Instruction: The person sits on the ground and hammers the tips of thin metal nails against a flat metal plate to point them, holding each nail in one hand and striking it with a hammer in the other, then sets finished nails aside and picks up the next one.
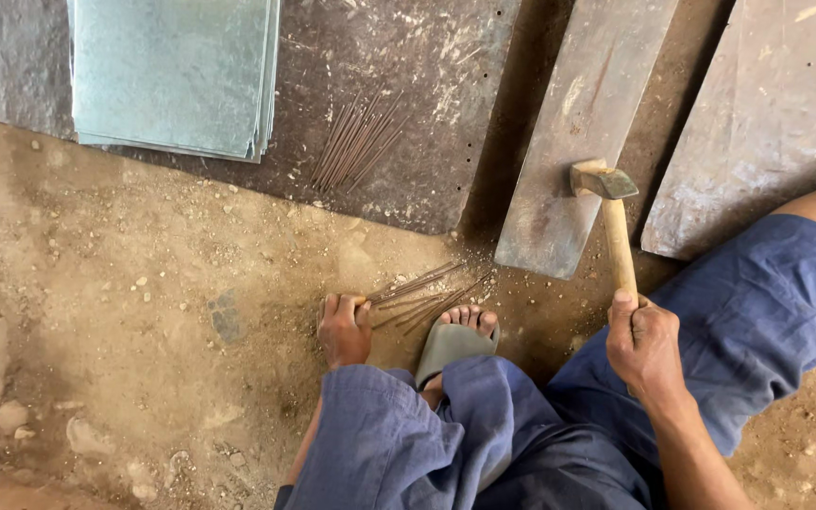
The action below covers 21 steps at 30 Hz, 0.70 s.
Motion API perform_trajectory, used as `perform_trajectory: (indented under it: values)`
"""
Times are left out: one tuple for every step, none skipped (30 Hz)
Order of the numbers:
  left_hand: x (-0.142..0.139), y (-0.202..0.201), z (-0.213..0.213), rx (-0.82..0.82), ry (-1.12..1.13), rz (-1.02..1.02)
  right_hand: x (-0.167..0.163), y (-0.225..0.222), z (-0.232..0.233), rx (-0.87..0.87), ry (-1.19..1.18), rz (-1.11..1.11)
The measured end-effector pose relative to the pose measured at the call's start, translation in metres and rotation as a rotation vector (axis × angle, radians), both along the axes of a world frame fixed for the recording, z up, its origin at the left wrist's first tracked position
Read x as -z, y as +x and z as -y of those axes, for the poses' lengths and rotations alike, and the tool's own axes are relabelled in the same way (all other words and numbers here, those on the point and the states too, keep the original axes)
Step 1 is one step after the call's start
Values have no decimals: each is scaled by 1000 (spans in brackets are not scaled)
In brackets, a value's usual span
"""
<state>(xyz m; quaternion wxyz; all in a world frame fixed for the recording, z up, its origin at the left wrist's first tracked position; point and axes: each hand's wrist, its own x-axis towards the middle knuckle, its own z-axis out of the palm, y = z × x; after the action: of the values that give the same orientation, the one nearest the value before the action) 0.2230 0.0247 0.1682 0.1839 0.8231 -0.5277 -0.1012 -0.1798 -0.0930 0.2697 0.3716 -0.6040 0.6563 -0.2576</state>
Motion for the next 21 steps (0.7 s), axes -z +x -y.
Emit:
perform_trajectory:
  values:
    - [2, 4, 2, 22, 28, 2, 1, 0, 0, 2, -5, 6]
    - [4, 7, 3, 45, 55, 3, 2, 0, -1, 6, -11, 9]
    - [5, 10, 5, 68, 82, 2, 3, 0, -1, 15, -6, 8]
    - [6, 12, 7, 72, 117, 3, 3, 0, -2, 24, -2, 6]
    - [5, 13, 10, 76, 152, 5, 4, 0, -3, 32, 2, 6]
    - [2, 14, 14, 79, 186, 6, 5, 0, -4, 30, -8, 10]
    - [-2, 14, 20, 71, 108, 1, 6, 1, -5, 28, -18, 12]
    - [-7, 14, 29, 67, 34, -6, 8, 1, -6, 29, -26, 12]
    - [-14, 10, 37, 57, -35, -16, 10, 2, -7, 35, -25, 15]
    - [-22, 4, 49, -40, -59, -178, 13, 3, -8, 31, -26, 17]
    - [-31, 0, 69, -136, -95, -337, 15, 3, -7, 24, -39, 24]
    - [-43, -6, 84, -175, -50, -547, 18, 3, -7, 15, -63, 28]
    - [-54, -18, 99, -209, 3, -759, 21, 3, -5, 10, -83, 27]
    - [-63, -32, 117, -155, -94, -902, 23, 3, -4, 9, -100, 23]
    - [-71, -47, 135, -92, -190, -1048, 25, 2, -2, -1, -95, -2]
    - [-78, -63, 152, -20, -284, -1200, 25, 2, 0, -2, -92, -30]
    - [-84, -79, 165, 60, -311, -1168, 25, 1, 1, 1, -89, -63]
    - [-89, -95, 177, 140, -341, -1139, 25, 0, 2, 25, -72, -57]
    - [-92, -110, 186, 215, -373, -1110, 24, 0, 2, 47, -55, -51]
    - [-93, -126, 193, 279, -417, -1029, 22, 0, 2, 67, -37, -44]
    - [-92, -140, 200, 339, -464, -944, 19, 1, 1, 51, -83, -25]
